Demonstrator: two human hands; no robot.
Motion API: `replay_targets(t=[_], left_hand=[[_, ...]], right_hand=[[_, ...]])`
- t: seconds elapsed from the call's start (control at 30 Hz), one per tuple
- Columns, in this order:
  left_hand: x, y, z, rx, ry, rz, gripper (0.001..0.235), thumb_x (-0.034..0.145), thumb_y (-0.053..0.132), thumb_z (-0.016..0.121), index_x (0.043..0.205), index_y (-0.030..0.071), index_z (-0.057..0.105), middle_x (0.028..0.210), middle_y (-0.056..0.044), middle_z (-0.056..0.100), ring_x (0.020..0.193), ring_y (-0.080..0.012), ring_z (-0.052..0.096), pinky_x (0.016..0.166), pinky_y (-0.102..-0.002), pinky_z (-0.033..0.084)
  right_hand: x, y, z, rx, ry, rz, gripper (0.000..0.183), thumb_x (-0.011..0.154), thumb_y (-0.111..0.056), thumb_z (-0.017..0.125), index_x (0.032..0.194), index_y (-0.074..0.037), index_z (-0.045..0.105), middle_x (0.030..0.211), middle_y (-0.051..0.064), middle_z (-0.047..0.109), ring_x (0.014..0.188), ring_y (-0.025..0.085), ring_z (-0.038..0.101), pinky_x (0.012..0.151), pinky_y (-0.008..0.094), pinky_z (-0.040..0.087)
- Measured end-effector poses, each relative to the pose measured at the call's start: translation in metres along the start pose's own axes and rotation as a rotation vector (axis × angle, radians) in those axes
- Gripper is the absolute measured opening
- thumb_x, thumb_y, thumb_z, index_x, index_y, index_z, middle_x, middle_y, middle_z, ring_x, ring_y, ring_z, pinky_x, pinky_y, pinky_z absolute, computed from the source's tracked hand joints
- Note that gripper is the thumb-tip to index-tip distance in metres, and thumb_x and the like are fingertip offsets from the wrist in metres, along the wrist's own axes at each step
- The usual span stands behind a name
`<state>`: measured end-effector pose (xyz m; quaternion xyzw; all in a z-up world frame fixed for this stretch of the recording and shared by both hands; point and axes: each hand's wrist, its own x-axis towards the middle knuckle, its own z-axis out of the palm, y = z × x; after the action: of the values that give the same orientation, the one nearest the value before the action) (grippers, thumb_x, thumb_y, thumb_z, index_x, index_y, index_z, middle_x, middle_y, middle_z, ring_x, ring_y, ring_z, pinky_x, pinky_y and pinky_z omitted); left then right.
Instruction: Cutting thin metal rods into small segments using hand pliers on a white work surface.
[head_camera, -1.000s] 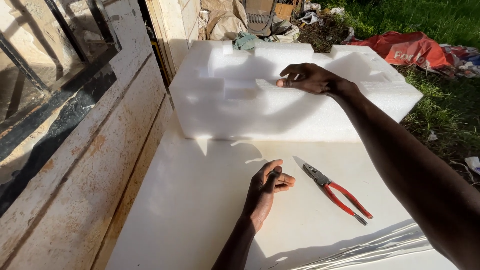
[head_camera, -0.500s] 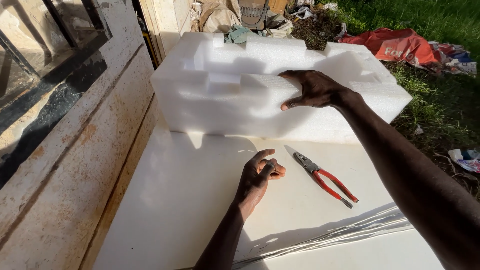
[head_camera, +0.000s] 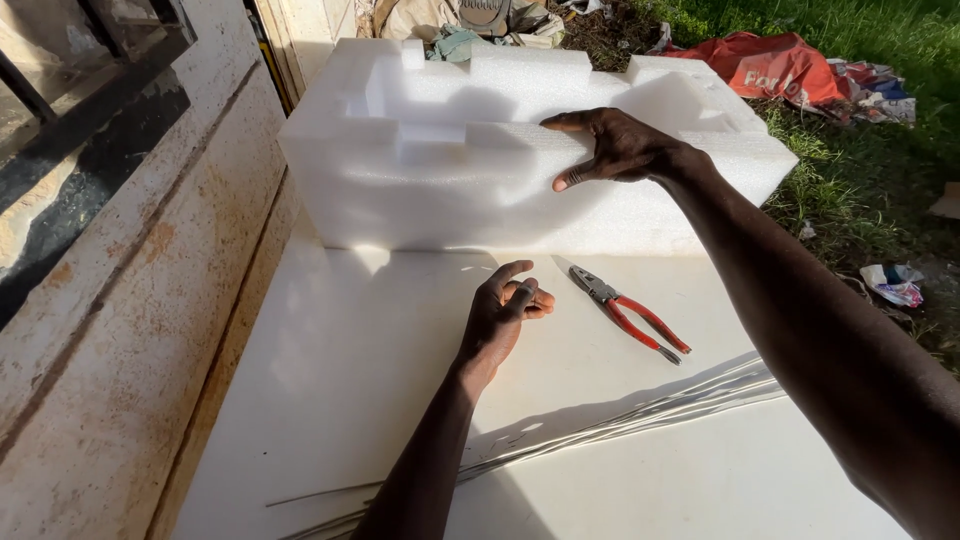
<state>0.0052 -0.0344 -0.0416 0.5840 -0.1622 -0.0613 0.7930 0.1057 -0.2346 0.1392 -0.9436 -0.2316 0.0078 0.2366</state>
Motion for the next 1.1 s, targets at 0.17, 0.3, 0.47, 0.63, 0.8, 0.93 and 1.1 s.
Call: replay_targets(t=[0.17,0.3,0.47,0.63,0.8,0.93,1.1], left_hand=[[0.002,-0.005,-0.002,0.009,-0.001,0.009,0.045,0.098,0.020,0.054,0.135,-0.004,0.049,0.088,-0.017,0.072,0.085,-0.0230,0.072,0.081,-0.032,0.060],[0.000,0.009,0.006,0.051,0.044,-0.062,0.053,0.091,0.025,0.052,0.136,-0.003,0.050,0.087,-0.016,0.071,0.087,-0.0239,0.071,0.091,-0.041,0.062],[0.003,-0.002,0.000,0.162,-0.009,0.023,0.036,0.097,0.019,0.056,0.125,-0.004,0.056,0.082,-0.015,0.069,0.082,-0.0205,0.071,0.079,-0.030,0.061],[-0.014,0.021,0.022,0.597,-0.194,0.145,0.010,0.087,0.015,0.066,0.088,0.008,0.074,0.068,-0.005,0.063,0.071,-0.0132,0.063,0.067,-0.028,0.057],[-0.042,0.042,0.064,0.884,-0.652,-0.006,0.023,0.078,0.030,0.074,0.080,0.008,0.070,0.070,-0.008,0.061,0.076,-0.0259,0.058,0.075,-0.043,0.051],[-0.039,0.014,0.076,0.976,-0.600,0.052,0.022,0.077,0.028,0.075,0.070,0.013,0.061,0.063,-0.004,0.057,0.070,-0.0283,0.059,0.068,-0.042,0.050],[-0.043,0.029,0.078,0.936,-0.593,0.035,0.012,0.078,0.021,0.075,0.076,0.013,0.066,0.068,-0.002,0.062,0.073,-0.0254,0.062,0.069,-0.044,0.053]], right_hand=[[-0.010,-0.007,-0.002,-0.078,0.007,-0.018,0.089,0.071,-0.047,0.084,0.146,-0.016,0.048,0.134,0.017,0.059,0.138,0.040,0.040,0.116,0.062,0.022],[-0.023,-0.004,0.013,-0.502,0.299,-0.273,0.091,0.078,-0.040,0.076,0.156,-0.018,0.034,0.144,0.011,0.037,0.129,0.036,0.029,0.101,0.059,0.024],[-0.118,-0.035,0.083,-0.284,0.502,-0.017,0.048,0.087,-0.026,0.071,0.131,-0.011,0.061,0.110,0.005,0.056,0.111,0.026,0.051,0.093,0.043,0.042],[-0.156,0.004,0.127,-0.296,0.209,0.392,0.063,0.086,-0.048,0.068,0.134,-0.008,0.059,0.117,0.009,0.064,0.117,0.030,0.057,0.096,0.050,0.048],[-0.158,0.026,0.141,-0.193,0.238,0.398,0.039,0.085,-0.031,0.070,0.117,-0.009,0.066,0.098,0.008,0.061,0.100,0.028,0.062,0.087,0.045,0.052],[-0.153,0.052,0.151,-0.231,0.300,0.369,0.040,0.081,-0.031,0.073,0.114,-0.008,0.068,0.091,0.007,0.059,0.090,0.026,0.063,0.079,0.042,0.054],[-0.160,0.047,0.144,-0.139,0.466,0.348,0.026,0.075,-0.020,0.072,0.097,-0.005,0.074,0.082,0.009,0.059,0.079,0.027,0.063,0.071,0.040,0.054]])
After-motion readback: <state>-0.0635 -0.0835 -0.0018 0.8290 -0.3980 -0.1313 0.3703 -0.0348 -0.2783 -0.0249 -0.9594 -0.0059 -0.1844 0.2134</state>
